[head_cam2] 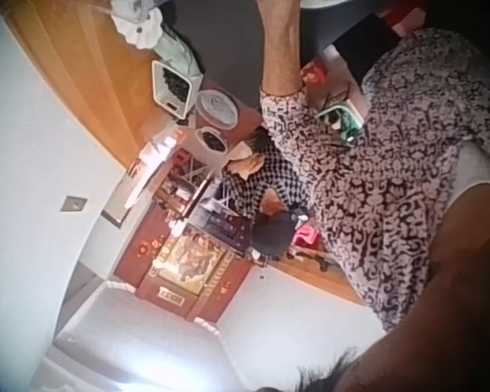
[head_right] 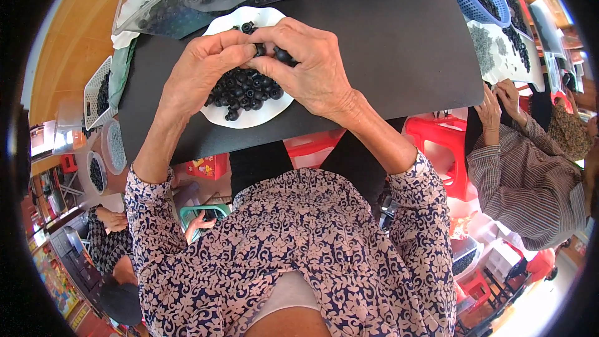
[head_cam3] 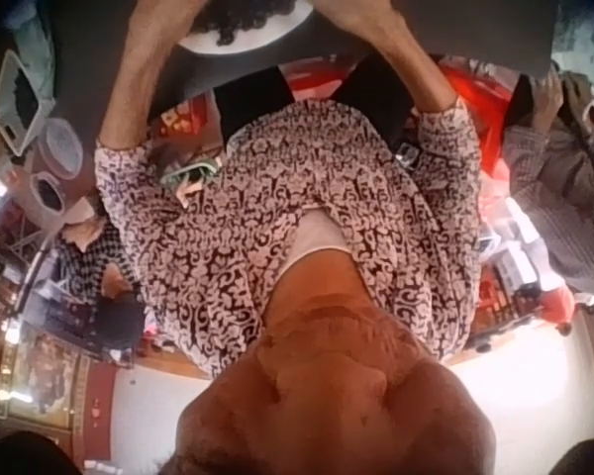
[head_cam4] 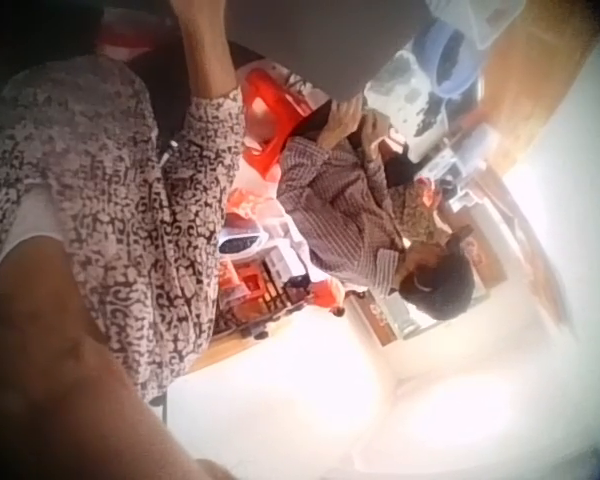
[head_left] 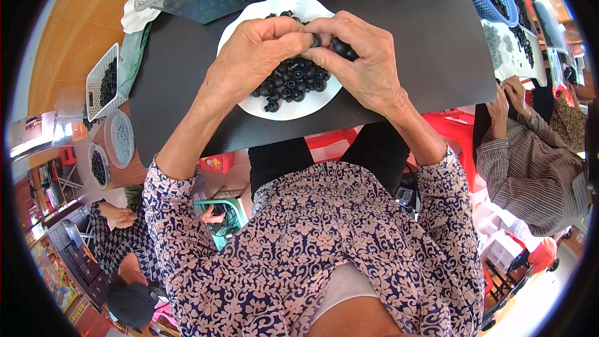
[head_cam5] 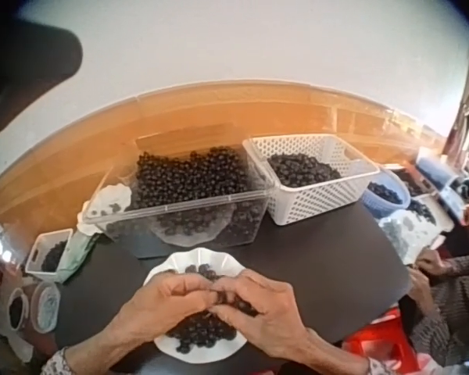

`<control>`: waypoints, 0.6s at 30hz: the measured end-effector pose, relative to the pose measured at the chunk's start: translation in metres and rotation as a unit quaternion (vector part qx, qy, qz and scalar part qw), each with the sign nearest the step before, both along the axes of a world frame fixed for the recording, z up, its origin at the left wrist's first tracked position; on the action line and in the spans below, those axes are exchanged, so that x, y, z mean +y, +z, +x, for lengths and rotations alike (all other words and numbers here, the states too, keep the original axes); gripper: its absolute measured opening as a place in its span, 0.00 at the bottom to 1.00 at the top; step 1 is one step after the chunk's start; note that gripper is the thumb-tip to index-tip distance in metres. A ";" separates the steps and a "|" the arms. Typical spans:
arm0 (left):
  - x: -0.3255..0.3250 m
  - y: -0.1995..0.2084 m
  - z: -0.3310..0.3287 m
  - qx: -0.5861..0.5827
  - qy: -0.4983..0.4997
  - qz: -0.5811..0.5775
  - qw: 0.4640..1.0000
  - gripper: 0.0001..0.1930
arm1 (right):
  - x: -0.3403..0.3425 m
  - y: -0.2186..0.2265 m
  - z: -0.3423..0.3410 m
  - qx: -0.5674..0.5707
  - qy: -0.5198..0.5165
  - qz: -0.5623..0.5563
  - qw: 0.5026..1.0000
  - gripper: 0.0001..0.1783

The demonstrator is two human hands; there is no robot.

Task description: The person assembles plastic cord locks by hand on a plate and scoops additional parts onto the plate from a plastic container.

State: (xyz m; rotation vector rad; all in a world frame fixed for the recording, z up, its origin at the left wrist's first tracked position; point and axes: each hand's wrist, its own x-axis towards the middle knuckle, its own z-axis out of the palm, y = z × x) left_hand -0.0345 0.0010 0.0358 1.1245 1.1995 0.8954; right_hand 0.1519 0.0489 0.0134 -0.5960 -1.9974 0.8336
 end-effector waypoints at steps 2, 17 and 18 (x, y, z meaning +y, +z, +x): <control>-0.002 0.001 -0.003 0.137 0.005 0.115 0.984 0.07 | -0.002 0.003 0.004 -0.016 -0.022 -0.066 0.997 0.13; 0.024 -0.023 -0.002 0.597 -0.081 0.357 0.714 0.13 | -0.015 -0.010 0.040 0.168 0.065 -0.448 0.876 0.07; 0.025 -0.024 -0.003 0.590 -0.082 0.345 0.725 0.15 | -0.015 -0.009 0.040 0.169 0.064 -0.448 0.876 0.07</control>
